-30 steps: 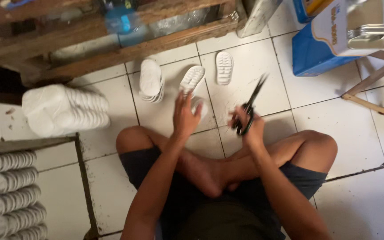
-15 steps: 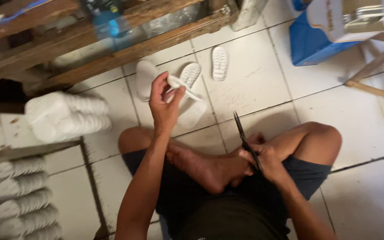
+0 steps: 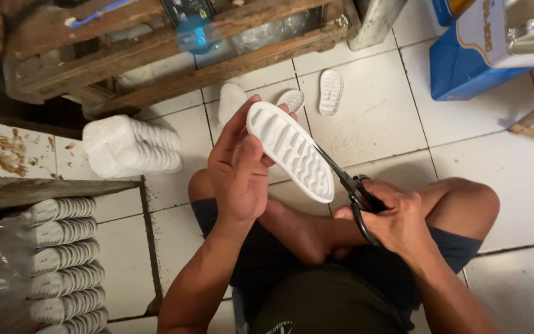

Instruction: The person sits on the floor and uses large shears to trim the edges of white slipper soles. They hold each sole in one hand and carefully cut along the perimeter with the shears in the other hand, then place the trimmed sole into a stack on the floor.

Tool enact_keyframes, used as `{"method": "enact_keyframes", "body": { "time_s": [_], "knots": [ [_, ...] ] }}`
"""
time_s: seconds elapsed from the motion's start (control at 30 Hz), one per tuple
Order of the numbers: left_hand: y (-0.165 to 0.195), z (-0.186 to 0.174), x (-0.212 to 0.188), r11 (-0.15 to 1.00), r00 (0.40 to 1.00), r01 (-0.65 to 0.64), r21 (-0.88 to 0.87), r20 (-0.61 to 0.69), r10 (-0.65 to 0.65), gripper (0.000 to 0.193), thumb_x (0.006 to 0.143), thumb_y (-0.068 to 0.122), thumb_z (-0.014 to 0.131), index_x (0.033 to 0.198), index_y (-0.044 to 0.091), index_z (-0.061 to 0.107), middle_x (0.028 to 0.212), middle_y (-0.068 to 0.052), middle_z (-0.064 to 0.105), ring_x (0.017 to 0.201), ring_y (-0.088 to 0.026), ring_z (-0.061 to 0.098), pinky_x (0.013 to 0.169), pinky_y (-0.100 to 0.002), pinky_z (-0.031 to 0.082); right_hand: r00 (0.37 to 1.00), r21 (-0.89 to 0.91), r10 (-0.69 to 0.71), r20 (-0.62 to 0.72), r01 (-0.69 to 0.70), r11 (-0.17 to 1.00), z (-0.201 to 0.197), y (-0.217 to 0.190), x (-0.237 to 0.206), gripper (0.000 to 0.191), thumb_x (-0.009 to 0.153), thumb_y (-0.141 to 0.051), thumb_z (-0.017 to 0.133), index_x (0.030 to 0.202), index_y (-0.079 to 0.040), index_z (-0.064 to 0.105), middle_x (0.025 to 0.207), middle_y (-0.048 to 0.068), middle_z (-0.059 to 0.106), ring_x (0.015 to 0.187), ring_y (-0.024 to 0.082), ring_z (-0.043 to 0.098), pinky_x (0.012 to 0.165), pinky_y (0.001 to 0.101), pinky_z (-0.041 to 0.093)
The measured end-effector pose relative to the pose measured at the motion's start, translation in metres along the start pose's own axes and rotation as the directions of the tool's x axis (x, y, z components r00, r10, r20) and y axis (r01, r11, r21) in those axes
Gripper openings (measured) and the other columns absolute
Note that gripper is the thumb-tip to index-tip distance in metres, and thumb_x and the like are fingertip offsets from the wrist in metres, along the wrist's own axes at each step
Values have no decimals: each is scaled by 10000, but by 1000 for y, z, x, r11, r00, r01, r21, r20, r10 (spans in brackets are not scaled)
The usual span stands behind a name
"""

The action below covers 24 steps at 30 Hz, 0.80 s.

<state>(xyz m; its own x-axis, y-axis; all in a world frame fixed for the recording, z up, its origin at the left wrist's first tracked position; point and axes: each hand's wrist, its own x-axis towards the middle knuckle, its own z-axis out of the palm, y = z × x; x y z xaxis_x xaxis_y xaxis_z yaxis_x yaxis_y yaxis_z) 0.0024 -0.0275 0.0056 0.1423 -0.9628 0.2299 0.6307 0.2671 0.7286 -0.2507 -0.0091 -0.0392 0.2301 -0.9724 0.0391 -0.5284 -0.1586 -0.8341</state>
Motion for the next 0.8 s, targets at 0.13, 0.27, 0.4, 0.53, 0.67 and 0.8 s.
{"method": "enact_keyframes", "body": {
  "time_s": [0.13,0.27,0.4,0.53,0.67,0.8],
  "knots": [
    [-9,2,-8,998,999,-9,63,48,6,523,1122,140,614,1564,-72,431,1400,-280,608,1302,-354,629,1112,-456,549,999,-52,16,-33,-18,999,-2,-6,-7,377,693,-242,936,824,43,728,600,44,601,531,89,505,447,301,412],
    [-14,5,-13,996,998,43,74,38,-46,497,1094,124,613,1521,-80,458,1410,-259,621,1317,-357,647,1101,-494,586,998,-2,-29,-47,29,1000,-5,-6,-10,286,749,-142,882,870,53,711,673,53,631,576,99,537,482,288,447],
    [-17,8,-20,968,995,-17,252,100,-8,532,1082,132,668,1527,-72,462,1406,-229,646,1298,-281,662,1150,-419,572,982,-12,-159,-106,158,987,-8,-11,-8,308,777,-87,833,985,85,686,818,107,687,677,132,641,561,288,519],
    [-17,8,-31,937,996,33,349,68,-61,578,1050,161,709,1521,-92,489,1393,-214,671,1260,-211,656,1142,-350,539,987,-107,-134,-91,124,987,-14,-23,-5,353,763,-87,842,1021,101,693,819,153,711,629,181,681,549,309,537],
    [-18,5,-37,947,992,103,305,38,-120,559,1039,171,712,1490,-85,503,1394,-177,657,1287,-186,641,1149,-331,520,985,-165,-162,-56,151,975,-22,-33,0,372,748,-86,842,1034,102,696,834,155,715,621,182,685,509,297,534],
    [-19,1,-40,949,983,174,263,12,-184,527,1040,155,714,1469,-100,543,1375,-183,675,1239,-181,657,1098,-320,535,977,-206,-211,-38,199,958,-25,-37,2,393,734,-99,858,1019,115,690,790,146,698,583,184,659,489,302,520]
  ]
}}
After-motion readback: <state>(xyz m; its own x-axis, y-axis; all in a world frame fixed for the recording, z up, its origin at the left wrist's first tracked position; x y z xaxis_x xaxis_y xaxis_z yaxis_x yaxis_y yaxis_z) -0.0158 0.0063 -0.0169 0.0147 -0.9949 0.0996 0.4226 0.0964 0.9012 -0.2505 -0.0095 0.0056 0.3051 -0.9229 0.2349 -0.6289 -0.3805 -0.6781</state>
